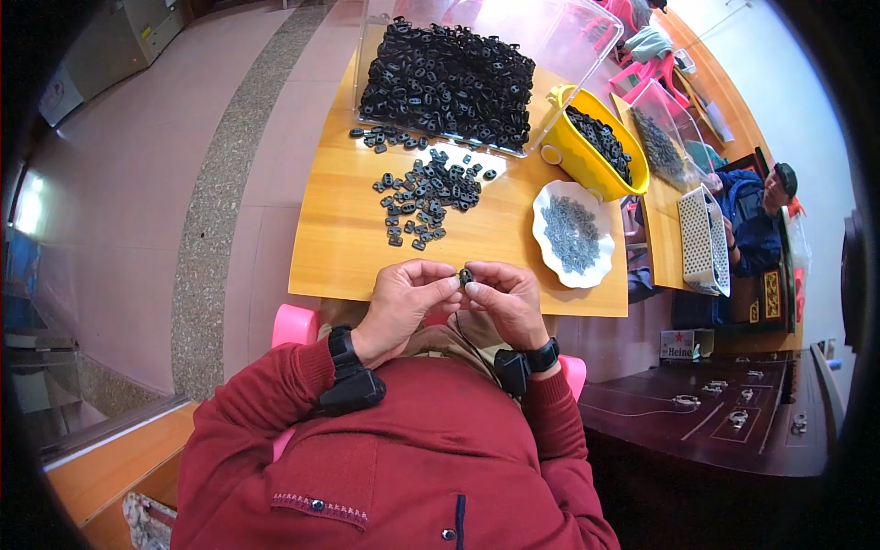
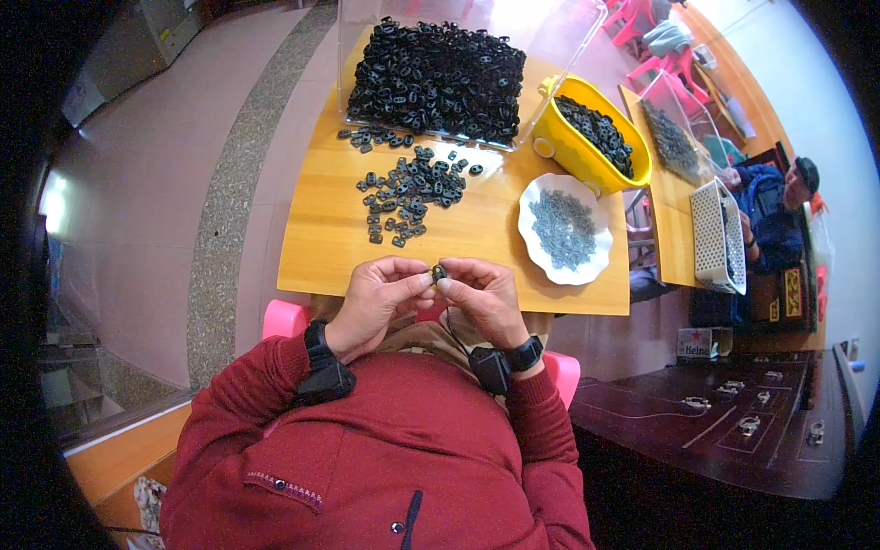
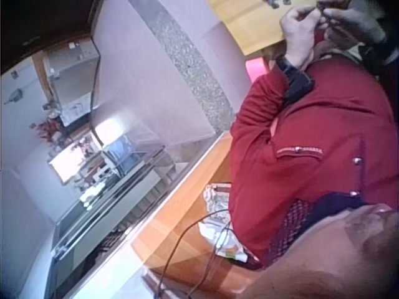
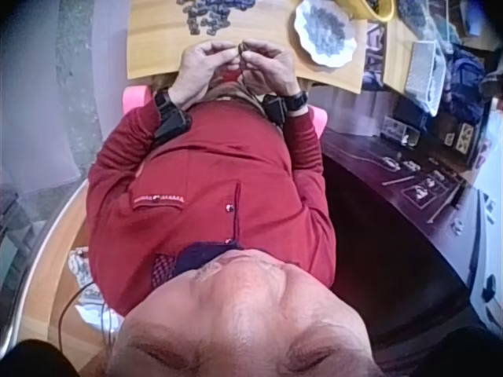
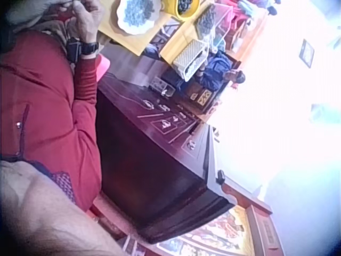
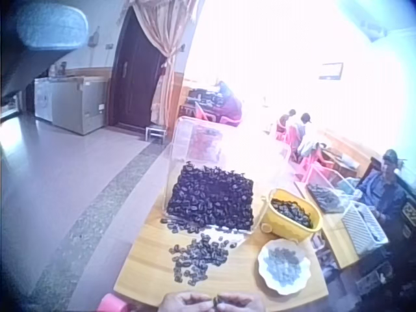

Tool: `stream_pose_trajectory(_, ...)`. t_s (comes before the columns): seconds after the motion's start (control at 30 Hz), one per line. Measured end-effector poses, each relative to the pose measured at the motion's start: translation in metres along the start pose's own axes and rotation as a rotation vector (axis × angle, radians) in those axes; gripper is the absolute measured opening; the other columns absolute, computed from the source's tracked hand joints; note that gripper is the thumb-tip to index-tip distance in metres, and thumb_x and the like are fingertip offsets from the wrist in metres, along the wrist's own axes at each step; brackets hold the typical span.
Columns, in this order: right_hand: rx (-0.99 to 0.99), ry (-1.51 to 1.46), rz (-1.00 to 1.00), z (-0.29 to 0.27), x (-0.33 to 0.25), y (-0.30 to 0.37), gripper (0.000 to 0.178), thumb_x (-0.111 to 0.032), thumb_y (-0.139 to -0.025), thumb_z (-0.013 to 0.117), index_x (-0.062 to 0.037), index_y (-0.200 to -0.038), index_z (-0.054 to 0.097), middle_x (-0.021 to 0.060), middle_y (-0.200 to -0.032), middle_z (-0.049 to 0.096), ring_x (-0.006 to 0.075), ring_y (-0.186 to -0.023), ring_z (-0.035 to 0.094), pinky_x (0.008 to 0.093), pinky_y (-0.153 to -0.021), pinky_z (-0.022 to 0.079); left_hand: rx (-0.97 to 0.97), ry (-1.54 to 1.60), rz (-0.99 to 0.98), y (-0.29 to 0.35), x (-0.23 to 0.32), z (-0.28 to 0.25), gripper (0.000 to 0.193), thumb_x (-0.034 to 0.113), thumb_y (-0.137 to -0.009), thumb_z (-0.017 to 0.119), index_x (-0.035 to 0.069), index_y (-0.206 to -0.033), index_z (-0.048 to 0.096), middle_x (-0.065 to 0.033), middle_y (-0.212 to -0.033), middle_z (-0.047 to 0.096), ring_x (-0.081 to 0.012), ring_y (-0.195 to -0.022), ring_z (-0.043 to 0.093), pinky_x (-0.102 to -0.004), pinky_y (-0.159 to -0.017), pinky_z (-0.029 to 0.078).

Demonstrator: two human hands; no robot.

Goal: Assembling small black plastic components by snapping them together at a workstation.

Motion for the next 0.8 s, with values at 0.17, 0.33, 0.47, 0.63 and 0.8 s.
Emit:
stream_pose_trajectory(0.17,0.002,-0.034,0.014,0.0035,-0.0027,0.0004,0.026,0.000,-0.087,0.063,0.0037,-0.112,0.062,0.0098,-0.095,0.068,0.0131,-0.081,0.065,0.0232,-0.069,0.053,-0.007,0.000,0.001,0.0000,0.0002,0.0009,0.017,0.005,-0.088,0.063,-0.001,-0.103,0.059,-0.0094,-0.091,0.067,-0.0132,-0.077,0.066,-0.0240,-0.070,0.056)
stream_pose_trajectory(0.33,-0.005,-0.073,0.013,0.0029,-0.0019,0.0007,0.026,0.001,-0.086,0.063,0.0039,-0.111,0.062,0.0113,-0.097,0.068,0.0136,-0.081,0.065,0.0225,-0.069,0.053,-0.017,0.002,-0.002,-0.0003,0.0000,0.0010,0.016,0.004,-0.088,0.063,-0.001,-0.102,0.059,-0.0095,-0.092,0.067,-0.0133,-0.077,0.066,-0.0241,-0.070,0.056)
stream_pose_trajectory(0.47,0.002,-0.055,0.025,0.0017,-0.0013,0.0012,0.026,0.001,-0.086,0.064,0.0039,-0.111,0.063,0.0117,-0.097,0.068,0.0136,-0.081,0.065,0.0226,-0.069,0.054,-0.029,0.002,0.005,0.0002,0.0003,0.0017,0.015,0.004,-0.088,0.064,-0.001,-0.101,0.060,-0.0093,-0.091,0.067,-0.0134,-0.078,0.066,-0.0238,-0.070,0.056)
stream_pose_trajectory(0.63,0.000,-0.062,0.013,0.0041,-0.0029,0.0015,0.025,0.000,-0.085,0.065,0.0036,-0.110,0.063,0.0118,-0.096,0.068,0.0137,-0.080,0.066,0.0226,-0.068,0.054,-0.038,-0.005,0.004,-0.0001,0.0000,0.0012,0.014,0.004,-0.087,0.064,0.000,-0.100,0.060,-0.0087,-0.091,0.067,-0.0132,-0.078,0.066,-0.0236,-0.069,0.056)
stream_pose_trajectory(0.8,-0.028,-0.063,0.009,0.0027,-0.0018,0.0020,0.024,0.002,-0.084,0.065,0.0038,-0.108,0.064,0.0123,-0.096,0.068,0.0152,-0.080,0.066,0.0241,-0.068,0.054,-0.060,-0.013,-0.013,0.0016,0.0011,0.0023,0.014,0.004,-0.087,0.065,0.000,-0.099,0.061,-0.0079,-0.090,0.067,-0.0122,-0.076,0.065,-0.0230,-0.069,0.056)
Point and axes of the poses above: each hand's wrist, its own y-axis away from the middle knuckle, its own z-axis out of the palm, x = y × z, the point moved 5 cm from there along -y, towards the middle knuckle
